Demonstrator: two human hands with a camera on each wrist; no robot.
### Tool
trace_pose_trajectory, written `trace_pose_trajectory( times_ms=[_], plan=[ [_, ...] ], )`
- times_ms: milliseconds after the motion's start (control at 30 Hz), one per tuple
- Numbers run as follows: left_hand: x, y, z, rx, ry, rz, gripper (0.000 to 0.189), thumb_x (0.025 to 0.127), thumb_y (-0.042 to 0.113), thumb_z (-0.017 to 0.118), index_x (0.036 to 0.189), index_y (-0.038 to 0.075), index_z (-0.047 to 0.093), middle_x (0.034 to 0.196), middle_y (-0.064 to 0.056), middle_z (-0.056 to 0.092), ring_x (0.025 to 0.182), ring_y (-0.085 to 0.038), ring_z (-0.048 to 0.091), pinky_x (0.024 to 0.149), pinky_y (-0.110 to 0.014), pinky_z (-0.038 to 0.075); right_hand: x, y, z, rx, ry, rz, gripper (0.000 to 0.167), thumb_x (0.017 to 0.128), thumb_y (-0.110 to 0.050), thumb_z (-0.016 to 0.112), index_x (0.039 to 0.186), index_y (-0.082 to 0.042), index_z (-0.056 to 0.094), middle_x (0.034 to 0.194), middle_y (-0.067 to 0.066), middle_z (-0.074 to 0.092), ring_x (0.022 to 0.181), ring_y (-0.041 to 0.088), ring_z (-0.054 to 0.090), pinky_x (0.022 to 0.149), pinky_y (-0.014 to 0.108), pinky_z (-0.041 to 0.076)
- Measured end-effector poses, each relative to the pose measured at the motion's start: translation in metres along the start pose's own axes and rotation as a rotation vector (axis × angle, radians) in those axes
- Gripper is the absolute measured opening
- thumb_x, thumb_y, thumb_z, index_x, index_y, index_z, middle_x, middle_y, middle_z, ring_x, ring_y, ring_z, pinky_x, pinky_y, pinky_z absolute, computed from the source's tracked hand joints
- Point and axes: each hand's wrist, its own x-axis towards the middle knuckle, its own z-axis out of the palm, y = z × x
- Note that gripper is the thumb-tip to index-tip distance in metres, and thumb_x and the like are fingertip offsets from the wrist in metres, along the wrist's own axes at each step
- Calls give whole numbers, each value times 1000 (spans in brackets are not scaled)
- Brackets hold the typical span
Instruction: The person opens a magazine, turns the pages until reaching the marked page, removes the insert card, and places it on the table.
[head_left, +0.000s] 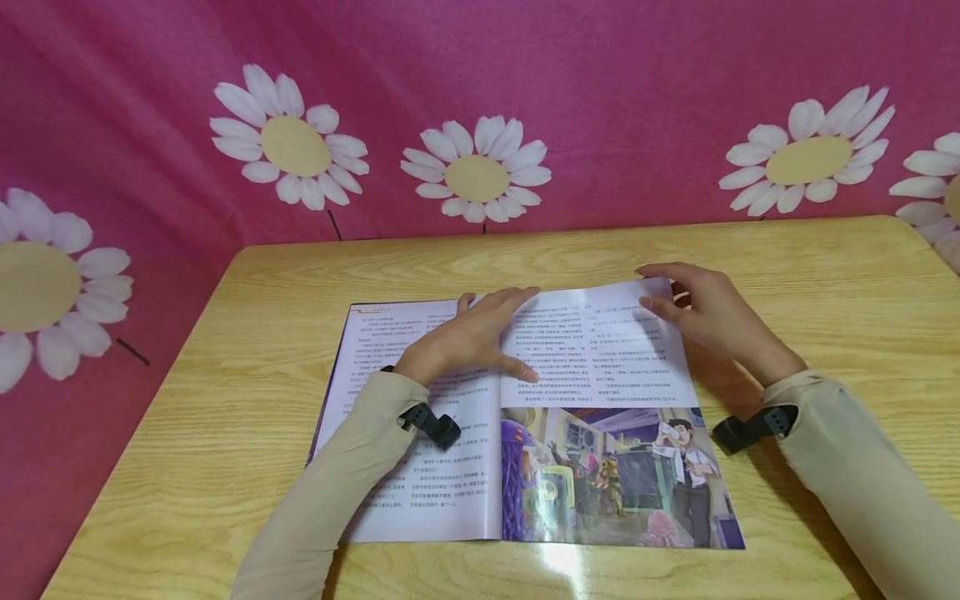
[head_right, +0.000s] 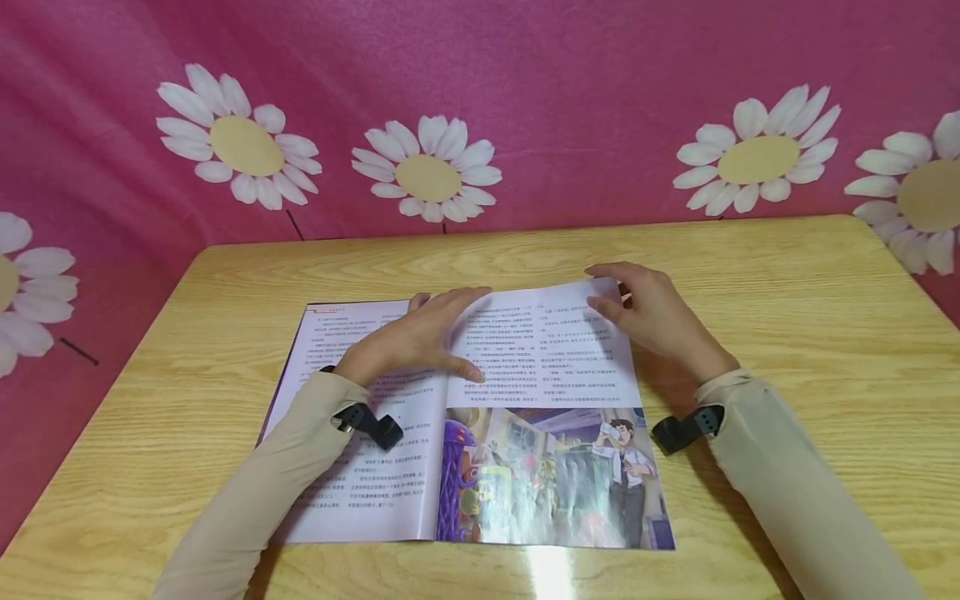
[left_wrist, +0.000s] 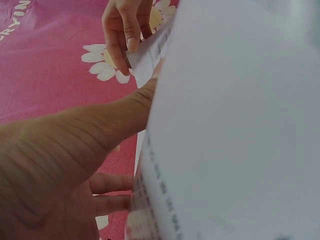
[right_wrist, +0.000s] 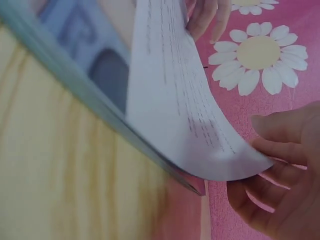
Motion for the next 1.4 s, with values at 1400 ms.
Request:
trace_pose_trajectory(
  times_ms=[1400],
  plan=[
    [2,-1,2,75,23,15,110,70,59,79,155,18,22,154,-6,30,142,-19,26,113,-55,6,-1,0,0,15,3,52,46,85,-1,71,127,-3,53,105,22,65,87,32,62,72,36,48]
  ],
)
